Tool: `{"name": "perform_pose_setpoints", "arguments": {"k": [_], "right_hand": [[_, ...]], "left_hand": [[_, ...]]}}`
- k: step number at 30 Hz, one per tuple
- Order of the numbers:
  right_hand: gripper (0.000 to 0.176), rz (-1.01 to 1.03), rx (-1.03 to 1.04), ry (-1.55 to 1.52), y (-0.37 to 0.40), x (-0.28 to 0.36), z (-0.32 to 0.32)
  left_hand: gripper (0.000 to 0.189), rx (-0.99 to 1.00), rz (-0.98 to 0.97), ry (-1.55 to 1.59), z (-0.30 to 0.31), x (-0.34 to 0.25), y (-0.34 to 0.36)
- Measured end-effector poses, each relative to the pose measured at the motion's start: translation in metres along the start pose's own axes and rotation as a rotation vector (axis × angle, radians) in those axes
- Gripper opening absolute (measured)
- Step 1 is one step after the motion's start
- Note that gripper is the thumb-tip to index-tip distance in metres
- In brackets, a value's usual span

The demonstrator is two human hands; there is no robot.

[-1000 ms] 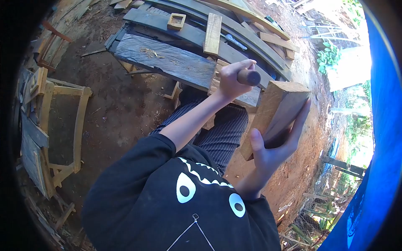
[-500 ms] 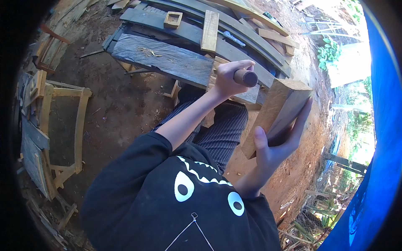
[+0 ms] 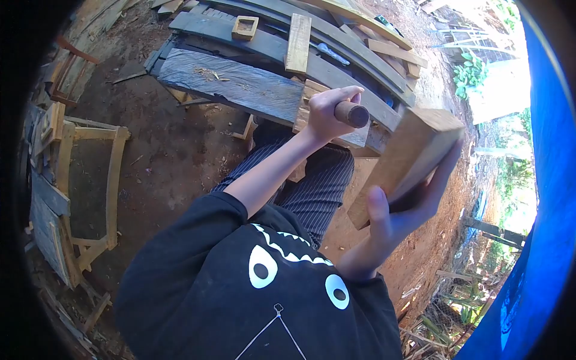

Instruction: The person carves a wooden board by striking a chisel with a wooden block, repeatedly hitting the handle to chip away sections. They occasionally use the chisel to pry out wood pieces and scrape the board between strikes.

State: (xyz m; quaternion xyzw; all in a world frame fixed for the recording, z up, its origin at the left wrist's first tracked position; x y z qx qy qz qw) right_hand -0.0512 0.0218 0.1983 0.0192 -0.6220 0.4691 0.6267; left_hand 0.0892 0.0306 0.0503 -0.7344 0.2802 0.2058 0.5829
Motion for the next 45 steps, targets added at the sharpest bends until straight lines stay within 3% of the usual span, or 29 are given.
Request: {"name": "perform_pose_setpoints", "arguments": {"k": [3, 5, 8, 11, 14, 18, 19, 21, 24, 25, 28, 29, 31, 32, 34, 35, 37, 38, 39, 41, 43, 45], "right_hand": [[0.097, 0.034, -0.025, 0.142, 0.016, -0.042, 0.005], [0.096, -0.057, 0.210, 0.564, 0.003, -0.033, -0.024], [0.100, 0.125, 0.250, 0.526, -0.004, -0.027, -0.012], [0.102, 0.140, -0.142, -0.037, 0.004, -0.015, -0.006], [0.103, -0.095, 0.192, 0.508, 0.007, -0.048, -0.016], [0.103, 0.159, 0.104, 0.292, 0.002, -0.030, -0.005], [0.101, 0.120, -0.057, 0.091, 0.005, -0.021, -0.002], [0.102, -0.094, -0.042, 0.016, 0.019, -0.034, 0.000], [0.102, -0.083, 0.189, 0.528, 0.016, -0.041, -0.020], [0.102, -0.095, 0.254, 0.551, 0.010, -0.032, -0.017], [0.103, 0.079, -0.043, 0.233, 0.006, -0.022, -0.001], [0.099, 0.066, -0.174, -0.009, 0.012, -0.015, 0.002], [0.098, -0.049, -0.002, 0.254, 0.015, -0.028, -0.006], [0.098, -0.285, 0.182, 0.529, 0.015, -0.039, -0.017], [0.103, 0.017, 0.122, 0.423, 0.009, -0.043, -0.018], [0.101, 0.002, 0.122, 0.434, 0.005, -0.036, -0.012], [0.099, -0.028, -0.025, 0.150, 0.013, -0.027, -0.004], [0.099, 0.092, -0.141, 0.007, 0.013, -0.018, -0.004], [0.100, 0.172, -0.099, 0.028, 0.023, -0.049, 0.013], [0.101, 0.088, 0.033, 0.262, 0.030, -0.070, 0.008], [0.102, -0.144, 0.198, 0.512, 0.020, -0.046, -0.010], [0.102, 0.017, 0.041, 0.339, 0.021, -0.046, 0.003]], "left_hand": [[0.026, 0.040, 0.018, 0.001, -0.002, 0.002, 0.003], [0.023, 0.089, -0.010, -0.006, -0.003, 0.009, 0.010], [0.020, 0.058, -0.034, -0.023, -0.006, 0.005, 0.010], [0.021, 0.009, 0.012, -0.035, -0.003, -0.002, 0.005], [0.023, 0.086, 0.007, 0.009, 0.000, 0.001, 0.008], [0.024, 0.015, -0.032, -0.001, 0.002, -0.008, 0.002], [0.024, 0.044, -0.007, -0.025, 0.000, -0.005, 0.006], [0.023, 0.015, -0.030, -0.018, -0.001, -0.002, 0.008], [0.024, 0.036, -0.056, -0.003, 0.001, -0.004, 0.010], [0.025, 0.043, -0.071, 0.000, 0.000, -0.003, 0.007], [0.022, 0.057, -0.024, -0.018, 0.000, -0.007, 0.007], [0.022, 0.065, -0.018, 0.007, 0.001, -0.008, 0.006], [0.023, 0.101, -0.026, 0.009, 0.005, -0.005, 0.009], [0.023, 0.116, -0.036, 0.011, 0.005, -0.003, 0.008], [0.024, 0.114, -0.036, -0.010, 0.000, 0.000, 0.014], [0.024, 0.104, -0.042, -0.026, -0.002, 0.004, 0.014], [0.024, 0.108, -0.026, -0.020, -0.001, -0.002, 0.015], [0.024, 0.106, -0.023, -0.018, -0.001, -0.003, 0.013], [0.026, 0.052, -0.057, 0.023, -0.003, 0.000, 0.014], [0.027, 0.065, -0.077, 0.018, -0.002, 0.003, 0.020], [0.028, 0.085, -0.092, 0.021, -0.001, 0.000, 0.019], [0.030, 0.103, -0.101, 0.022, 0.001, -0.006, 0.018]]}}
Point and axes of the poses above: each hand's wrist, its own y-axis away from the middle knuckle, its own z-axis out of the back of the hand, x = y × z, the point moved 3 cm from there along -y, towards the middle knuckle, and after that the axes turned 3 degrees about -x, right-handed, at the moved point
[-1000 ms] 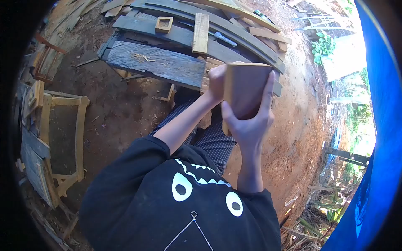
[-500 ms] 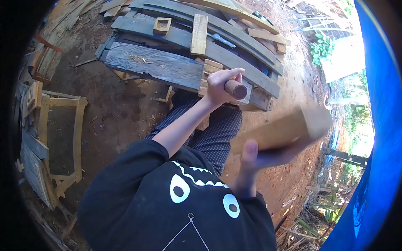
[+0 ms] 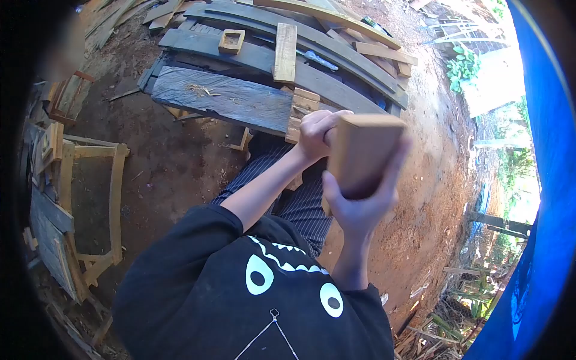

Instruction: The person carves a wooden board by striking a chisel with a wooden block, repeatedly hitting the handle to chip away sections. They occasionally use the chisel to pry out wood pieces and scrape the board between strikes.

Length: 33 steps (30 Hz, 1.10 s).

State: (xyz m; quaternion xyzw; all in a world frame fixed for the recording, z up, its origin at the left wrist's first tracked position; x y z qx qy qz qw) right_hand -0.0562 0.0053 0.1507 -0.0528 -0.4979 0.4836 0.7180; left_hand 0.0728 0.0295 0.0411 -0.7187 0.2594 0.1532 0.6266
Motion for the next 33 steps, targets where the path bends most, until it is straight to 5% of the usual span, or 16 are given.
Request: {"name": "perform_pose_setpoints", "arguments": {"k": [4, 8, 11, 15, 16, 19, 21, 24, 25, 29, 32, 33], "right_hand": [[0.107, 0.099, -0.271, -0.449, 0.021, -0.026, 0.008], [0.104, -0.043, 0.172, 0.155, 0.001, -0.001, -0.011], [0.106, -0.020, -0.209, -0.234, 0.002, 0.002, 0.005], [0.110, -0.182, 0.176, 0.193, 0.004, -0.008, -0.006], [0.110, 0.008, 0.090, 0.105, 0.004, -0.011, -0.014], [0.104, -0.047, 0.036, -0.078, 0.002, -0.002, 0.002], [0.104, 0.050, -0.255, -0.369, 0.011, -0.006, 0.010], [0.102, -0.090, 0.064, 0.016, 0.009, -0.015, -0.020], [0.101, -0.273, 0.151, -0.006, 0.010, -0.011, -0.017], [0.099, 0.067, -0.345, -0.305, 0.007, -0.005, 0.001], [0.086, 0.166, -0.271, -0.288, 0.020, -0.036, 0.001], [0.093, -0.017, -0.133, -0.152, 0.010, -0.024, -0.011]], "left_hand": [[0.023, -0.004, 0.032, -0.038, -0.001, 0.003, 0.002], [0.026, 0.013, 0.014, -0.054, -0.001, 0.005, 0.005], [0.023, -0.019, 0.026, -0.008, 0.002, -0.005, -0.003], [0.028, -0.014, 0.018, 0.037, 0.001, -0.001, -0.003], [0.029, 0.029, 0.021, -0.032, 0.001, 0.003, 0.000], [0.029, 0.028, 0.021, -0.023, 0.000, 0.001, 0.003], [0.030, 0.023, 0.039, -0.019, -0.001, 0.003, 0.003], [0.026, 0.014, 0.069, 0.028, 0.000, 0.007, -0.004], [0.024, 0.000, 0.095, 0.036, 0.001, 0.005, -0.006], [0.023, -0.076, 0.124, -0.007, 0.004, 0.008, -0.021], [0.020, -0.047, 0.123, -0.045, 0.005, 0.004, -0.020], [0.020, -0.044, 0.116, -0.029, 0.004, 0.004, -0.019]]}}
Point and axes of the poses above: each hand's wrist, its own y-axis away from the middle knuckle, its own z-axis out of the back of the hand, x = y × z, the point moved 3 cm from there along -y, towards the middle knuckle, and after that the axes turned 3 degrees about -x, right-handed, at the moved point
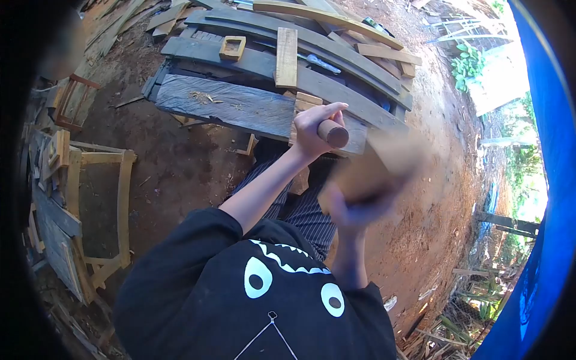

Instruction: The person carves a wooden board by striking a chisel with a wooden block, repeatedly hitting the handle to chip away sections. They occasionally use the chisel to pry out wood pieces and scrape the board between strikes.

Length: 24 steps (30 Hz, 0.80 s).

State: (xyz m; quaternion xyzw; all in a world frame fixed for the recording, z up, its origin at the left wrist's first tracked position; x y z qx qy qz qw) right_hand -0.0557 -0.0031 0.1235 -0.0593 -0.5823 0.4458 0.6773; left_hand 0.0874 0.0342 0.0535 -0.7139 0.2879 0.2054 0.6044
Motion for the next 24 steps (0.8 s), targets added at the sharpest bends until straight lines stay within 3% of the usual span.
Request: {"name": "perform_pose_setpoints", "arguments": {"k": [1, 2, 7, 10, 14, 18, 24], "right_hand": [[0.100, -0.160, 0.150, 0.174, -0.006, 0.010, -0.015], [0.110, -0.098, 0.135, 0.037, -0.003, -0.001, -0.014], [0.108, -0.018, -0.118, -0.118, -0.011, 0.008, 0.013], [0.108, 0.018, -0.121, -0.063, -0.011, 0.003, 0.022], [0.106, -0.110, -0.083, -0.040, 0.000, -0.010, 0.022], [0.102, -0.152, -0.069, -0.021, 0.005, -0.018, 0.020], [0.101, -0.147, -0.062, -0.003, 0.004, -0.017, 0.020]], "left_hand": [[0.019, 0.004, -0.006, 0.018, -0.001, 0.000, 0.001], [0.019, 0.012, -0.013, 0.037, -0.002, -0.001, 0.003], [0.038, 0.231, -0.105, 0.021, -0.024, 0.003, 0.021], [0.036, 0.237, -0.111, 0.034, -0.028, 0.001, 0.019], [0.036, 0.197, -0.077, 0.068, -0.024, -0.001, 0.003], [0.030, 0.066, 0.058, 0.051, -0.018, 0.002, -0.009], [0.030, 0.080, 0.085, 0.053, -0.013, 0.008, -0.012]]}}
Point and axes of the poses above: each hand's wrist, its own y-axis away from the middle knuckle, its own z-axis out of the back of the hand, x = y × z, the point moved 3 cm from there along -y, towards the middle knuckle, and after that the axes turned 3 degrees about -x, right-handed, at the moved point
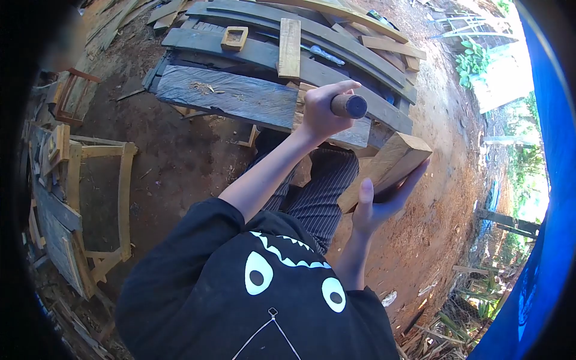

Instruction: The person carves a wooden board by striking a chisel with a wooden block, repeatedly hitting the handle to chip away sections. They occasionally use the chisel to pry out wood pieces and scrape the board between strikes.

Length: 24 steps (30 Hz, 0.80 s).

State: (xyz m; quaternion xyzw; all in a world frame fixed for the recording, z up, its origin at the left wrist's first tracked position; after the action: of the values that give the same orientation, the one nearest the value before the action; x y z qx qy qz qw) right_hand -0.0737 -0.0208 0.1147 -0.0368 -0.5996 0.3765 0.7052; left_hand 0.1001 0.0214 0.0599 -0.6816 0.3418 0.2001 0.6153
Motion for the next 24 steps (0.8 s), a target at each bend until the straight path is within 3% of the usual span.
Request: {"name": "perform_pose_setpoints", "arguments": {"k": [7, 10, 15, 19, 22, 24], "right_hand": [[0.104, 0.031, 0.018, -0.020, -0.007, 0.017, -0.004], [0.096, 0.209, 0.033, -0.012, -0.022, 0.038, -0.006], [0.101, 0.231, 0.139, -0.268, -0.050, 0.065, -0.010], [0.107, 0.150, 0.260, -0.363, -0.063, 0.105, -0.027], [0.090, 0.377, 0.262, -0.233, -0.085, 0.099, -0.039], [0.094, 0.309, 0.272, -0.211, -0.084, 0.090, -0.059]], "left_hand": [[0.021, -0.113, 0.047, -0.006, 0.014, -0.001, -0.011], [0.016, -0.164, 0.043, 0.008, 0.020, 0.005, -0.024], [0.004, -0.225, 0.062, -0.017, 0.026, 0.021, -0.035], [0.015, -0.227, 0.081, -0.029, 0.028, 0.043, -0.042], [0.007, -0.253, 0.201, 0.010, 0.036, 0.035, -0.048], [0.013, -0.293, 0.100, -0.075, 0.041, 0.037, -0.049]]}}
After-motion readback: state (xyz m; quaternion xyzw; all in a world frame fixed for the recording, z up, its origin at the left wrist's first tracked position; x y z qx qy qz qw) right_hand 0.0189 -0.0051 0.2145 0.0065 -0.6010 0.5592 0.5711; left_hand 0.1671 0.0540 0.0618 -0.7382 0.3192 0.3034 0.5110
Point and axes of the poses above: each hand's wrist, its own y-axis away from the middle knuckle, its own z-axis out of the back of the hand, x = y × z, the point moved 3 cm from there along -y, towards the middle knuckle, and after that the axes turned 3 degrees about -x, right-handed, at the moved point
